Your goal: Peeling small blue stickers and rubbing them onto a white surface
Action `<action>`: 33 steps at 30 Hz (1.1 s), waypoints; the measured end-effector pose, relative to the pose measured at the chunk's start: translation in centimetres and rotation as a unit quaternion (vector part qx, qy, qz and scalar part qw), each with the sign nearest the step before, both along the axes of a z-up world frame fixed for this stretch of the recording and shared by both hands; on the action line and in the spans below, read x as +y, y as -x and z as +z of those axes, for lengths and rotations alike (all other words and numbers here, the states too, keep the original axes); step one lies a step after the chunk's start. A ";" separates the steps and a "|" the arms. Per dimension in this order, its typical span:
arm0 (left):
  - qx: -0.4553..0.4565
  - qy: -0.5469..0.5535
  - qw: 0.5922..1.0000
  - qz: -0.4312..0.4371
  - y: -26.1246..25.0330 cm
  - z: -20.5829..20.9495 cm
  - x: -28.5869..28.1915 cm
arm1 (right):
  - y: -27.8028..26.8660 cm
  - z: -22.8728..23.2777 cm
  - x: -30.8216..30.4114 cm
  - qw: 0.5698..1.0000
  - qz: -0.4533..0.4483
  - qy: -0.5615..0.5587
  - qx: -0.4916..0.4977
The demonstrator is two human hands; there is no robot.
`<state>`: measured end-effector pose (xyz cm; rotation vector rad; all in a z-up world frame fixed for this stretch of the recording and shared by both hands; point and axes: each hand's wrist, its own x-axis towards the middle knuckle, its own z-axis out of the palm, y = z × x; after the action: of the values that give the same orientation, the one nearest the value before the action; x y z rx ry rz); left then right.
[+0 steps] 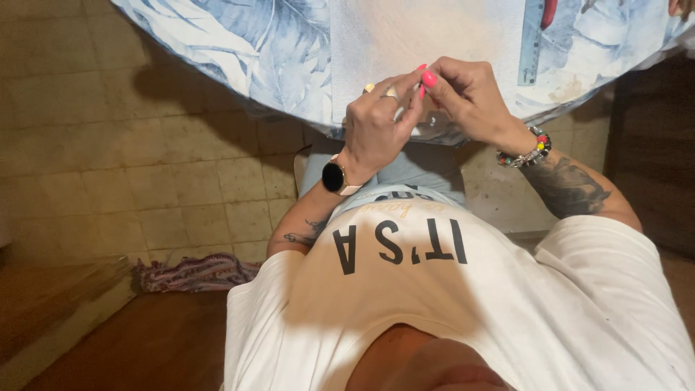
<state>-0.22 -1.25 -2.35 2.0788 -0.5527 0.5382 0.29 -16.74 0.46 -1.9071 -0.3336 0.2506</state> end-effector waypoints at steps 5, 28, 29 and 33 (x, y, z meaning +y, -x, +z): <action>0.003 -0.184 0.982 -0.044 1.0 0.0 1.6 | 0.0 -0.9 -2.2 0.908 0.100 0.345 -0.214; 0.016 -0.301 0.950 -0.085 1.6 -0.7 3.7 | -9.0 -3.6 2.1 0.775 0.201 0.446 -0.400; 0.017 -0.307 0.948 -0.085 1.6 -0.8 3.7 | -7.8 -3.8 1.0 0.731 0.205 0.466 -0.454; 0.011 -0.322 0.942 -0.092 1.6 -0.7 3.8 | -3.7 0.0 -2.6 0.726 0.279 0.483 -0.403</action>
<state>-1.78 2.58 -3.05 2.5993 -0.9993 0.2355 3.94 -19.30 0.45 -2.8354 -1.6548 -0.0790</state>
